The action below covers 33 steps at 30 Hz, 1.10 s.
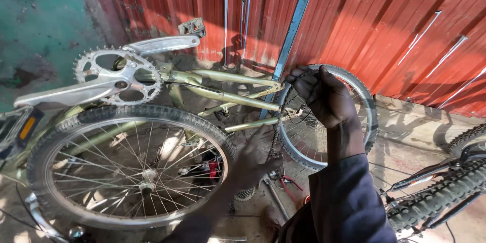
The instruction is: The person tightens the bicycle pedal crank arm using a wrench, then attaches the rear wheel to the frame and installs the chain onto the chainring.
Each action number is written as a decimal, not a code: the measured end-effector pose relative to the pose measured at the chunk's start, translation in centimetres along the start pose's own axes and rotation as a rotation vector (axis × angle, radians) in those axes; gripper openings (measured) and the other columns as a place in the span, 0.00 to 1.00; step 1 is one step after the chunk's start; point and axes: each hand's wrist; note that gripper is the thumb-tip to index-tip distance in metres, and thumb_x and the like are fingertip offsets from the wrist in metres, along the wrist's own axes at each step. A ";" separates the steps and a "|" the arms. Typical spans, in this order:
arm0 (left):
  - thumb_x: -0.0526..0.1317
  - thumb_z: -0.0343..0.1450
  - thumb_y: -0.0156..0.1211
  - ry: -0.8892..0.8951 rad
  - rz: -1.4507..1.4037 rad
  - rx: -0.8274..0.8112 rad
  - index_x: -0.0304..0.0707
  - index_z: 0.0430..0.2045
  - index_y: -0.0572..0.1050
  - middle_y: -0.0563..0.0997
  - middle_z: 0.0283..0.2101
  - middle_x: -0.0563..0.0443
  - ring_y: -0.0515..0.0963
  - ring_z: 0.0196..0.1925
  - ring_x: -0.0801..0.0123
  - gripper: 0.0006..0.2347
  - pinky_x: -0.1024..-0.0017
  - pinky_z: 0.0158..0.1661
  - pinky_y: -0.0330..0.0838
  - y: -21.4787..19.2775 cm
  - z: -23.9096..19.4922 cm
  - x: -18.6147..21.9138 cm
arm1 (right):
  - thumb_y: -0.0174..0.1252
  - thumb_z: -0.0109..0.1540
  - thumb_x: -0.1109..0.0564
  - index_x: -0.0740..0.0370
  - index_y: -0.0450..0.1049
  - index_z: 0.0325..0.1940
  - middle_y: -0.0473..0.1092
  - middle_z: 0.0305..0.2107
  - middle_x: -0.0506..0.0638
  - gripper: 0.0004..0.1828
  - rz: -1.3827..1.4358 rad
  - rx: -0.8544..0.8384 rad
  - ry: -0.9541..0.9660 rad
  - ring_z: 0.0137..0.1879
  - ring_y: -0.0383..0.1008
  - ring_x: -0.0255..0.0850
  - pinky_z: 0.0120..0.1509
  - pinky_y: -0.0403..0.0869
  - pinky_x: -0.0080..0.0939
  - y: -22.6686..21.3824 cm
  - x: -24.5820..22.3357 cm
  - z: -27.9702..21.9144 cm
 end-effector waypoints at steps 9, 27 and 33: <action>0.41 0.71 0.63 0.153 0.222 0.008 0.42 0.39 0.77 0.81 0.35 0.44 0.81 0.41 0.43 0.07 0.57 0.47 0.75 3.0 -0.4 -9.2 | 0.50 0.69 0.55 0.75 0.69 0.63 0.76 0.50 0.70 0.24 -0.063 -0.136 -0.106 0.57 0.79 0.60 0.52 0.84 0.45 -0.3 -2.2 -0.2; 0.32 0.73 0.59 -0.026 0.405 -0.351 0.33 0.42 0.77 0.83 0.35 0.37 0.85 0.39 0.43 0.06 0.51 0.42 0.80 -5.2 0.0 -7.9 | 0.49 0.69 0.61 0.79 0.70 0.59 0.74 0.53 0.71 0.18 0.511 -0.079 -0.111 0.61 0.76 0.64 0.60 0.83 0.48 3.1 0.6 0.8; 0.27 0.69 0.59 0.365 -1.035 -0.158 0.32 0.61 0.54 0.67 0.54 0.36 0.76 0.57 0.49 0.27 0.53 0.57 0.79 -3.4 4.1 -13.2 | 0.47 0.70 0.67 0.81 0.70 0.57 0.73 0.54 0.72 0.15 0.830 0.033 -0.022 0.57 0.78 0.55 0.58 0.82 0.37 3.8 4.8 2.2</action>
Point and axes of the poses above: each hand's wrist, its own z-axis towards the middle knuckle, its own y-axis out of the palm, x = y × z
